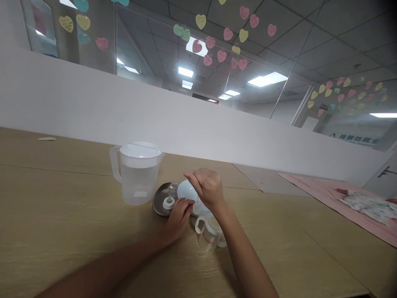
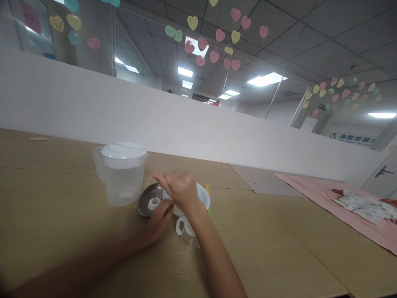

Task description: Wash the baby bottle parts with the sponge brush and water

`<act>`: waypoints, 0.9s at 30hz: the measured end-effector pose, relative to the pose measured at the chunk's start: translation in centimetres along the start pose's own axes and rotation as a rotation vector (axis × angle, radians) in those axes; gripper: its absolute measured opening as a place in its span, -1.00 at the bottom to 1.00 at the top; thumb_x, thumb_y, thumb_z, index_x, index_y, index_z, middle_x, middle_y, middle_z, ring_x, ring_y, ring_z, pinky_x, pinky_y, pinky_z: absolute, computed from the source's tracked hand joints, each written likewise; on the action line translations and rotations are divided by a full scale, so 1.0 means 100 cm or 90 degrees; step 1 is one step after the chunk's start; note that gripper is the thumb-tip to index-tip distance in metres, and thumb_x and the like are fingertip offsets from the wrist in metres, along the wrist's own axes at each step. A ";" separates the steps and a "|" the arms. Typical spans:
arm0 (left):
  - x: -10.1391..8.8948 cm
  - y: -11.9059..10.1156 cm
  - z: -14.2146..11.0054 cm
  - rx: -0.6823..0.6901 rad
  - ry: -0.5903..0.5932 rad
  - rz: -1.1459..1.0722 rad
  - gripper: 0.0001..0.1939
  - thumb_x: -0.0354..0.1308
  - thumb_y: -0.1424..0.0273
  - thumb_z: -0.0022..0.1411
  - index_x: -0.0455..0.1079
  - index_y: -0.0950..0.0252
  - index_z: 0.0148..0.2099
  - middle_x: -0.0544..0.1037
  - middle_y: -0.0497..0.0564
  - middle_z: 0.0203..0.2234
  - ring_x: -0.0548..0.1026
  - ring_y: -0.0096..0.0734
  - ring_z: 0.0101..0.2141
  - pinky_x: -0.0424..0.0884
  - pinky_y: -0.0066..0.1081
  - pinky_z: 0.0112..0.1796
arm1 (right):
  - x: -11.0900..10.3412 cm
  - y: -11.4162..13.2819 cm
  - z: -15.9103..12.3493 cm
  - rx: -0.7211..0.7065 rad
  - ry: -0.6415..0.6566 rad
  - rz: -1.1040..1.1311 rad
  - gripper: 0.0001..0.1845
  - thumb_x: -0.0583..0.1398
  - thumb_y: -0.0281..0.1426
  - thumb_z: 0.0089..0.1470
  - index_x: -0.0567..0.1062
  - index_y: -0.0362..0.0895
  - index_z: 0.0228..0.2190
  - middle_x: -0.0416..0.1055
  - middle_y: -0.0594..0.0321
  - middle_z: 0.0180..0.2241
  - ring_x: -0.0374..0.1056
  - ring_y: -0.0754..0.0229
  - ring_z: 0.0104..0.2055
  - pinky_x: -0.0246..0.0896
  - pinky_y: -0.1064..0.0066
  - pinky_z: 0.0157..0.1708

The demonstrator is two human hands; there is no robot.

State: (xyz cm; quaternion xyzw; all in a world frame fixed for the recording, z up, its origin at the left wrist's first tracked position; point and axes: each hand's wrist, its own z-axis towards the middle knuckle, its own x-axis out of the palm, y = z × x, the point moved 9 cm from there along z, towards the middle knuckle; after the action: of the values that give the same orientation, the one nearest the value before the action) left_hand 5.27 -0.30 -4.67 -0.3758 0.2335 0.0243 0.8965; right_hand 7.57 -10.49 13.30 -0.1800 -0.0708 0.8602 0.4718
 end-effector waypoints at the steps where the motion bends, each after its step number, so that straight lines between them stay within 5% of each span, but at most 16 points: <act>1: -0.001 -0.001 0.000 0.003 -0.003 0.005 -0.75 -0.17 0.36 0.30 0.33 0.26 -0.25 0.50 0.05 -0.27 0.37 -0.27 -0.15 0.27 -0.20 -0.05 | -0.002 0.000 0.000 -0.009 -0.013 -0.027 -0.45 -0.03 -0.31 0.27 0.14 -0.12 -0.75 0.02 0.41 -0.77 -0.06 0.39 -0.68 -0.16 0.46 -0.62; 9: -0.002 -0.007 -0.001 0.039 -0.007 0.031 -0.76 -0.20 0.35 0.30 0.25 0.24 -0.35 0.42 0.00 -0.40 0.34 -0.32 -0.28 0.30 -0.27 -0.14 | -0.015 -0.014 -0.009 0.054 -0.099 -0.031 -0.48 -0.04 -0.38 0.27 0.13 -0.10 -0.74 0.06 0.40 -0.77 -0.01 0.39 -0.68 -0.13 0.46 -0.60; 27: 0.002 0.002 0.002 -0.019 0.003 -0.017 -0.75 -0.15 0.34 0.29 0.33 0.26 -0.30 0.50 0.05 -0.28 0.38 -0.25 -0.18 0.28 -0.19 -0.04 | -0.005 -0.001 -0.004 0.047 -0.029 0.026 -0.46 -0.06 -0.40 0.27 0.16 -0.12 -0.75 0.09 0.38 -0.76 0.02 0.40 -0.68 -0.11 0.47 -0.60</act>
State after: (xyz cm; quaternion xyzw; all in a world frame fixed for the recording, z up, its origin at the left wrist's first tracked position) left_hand 5.44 -0.01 -4.77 -0.3920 0.2305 0.0148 0.8905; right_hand 8.01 -10.87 13.02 -0.1440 -0.0461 0.8755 0.4590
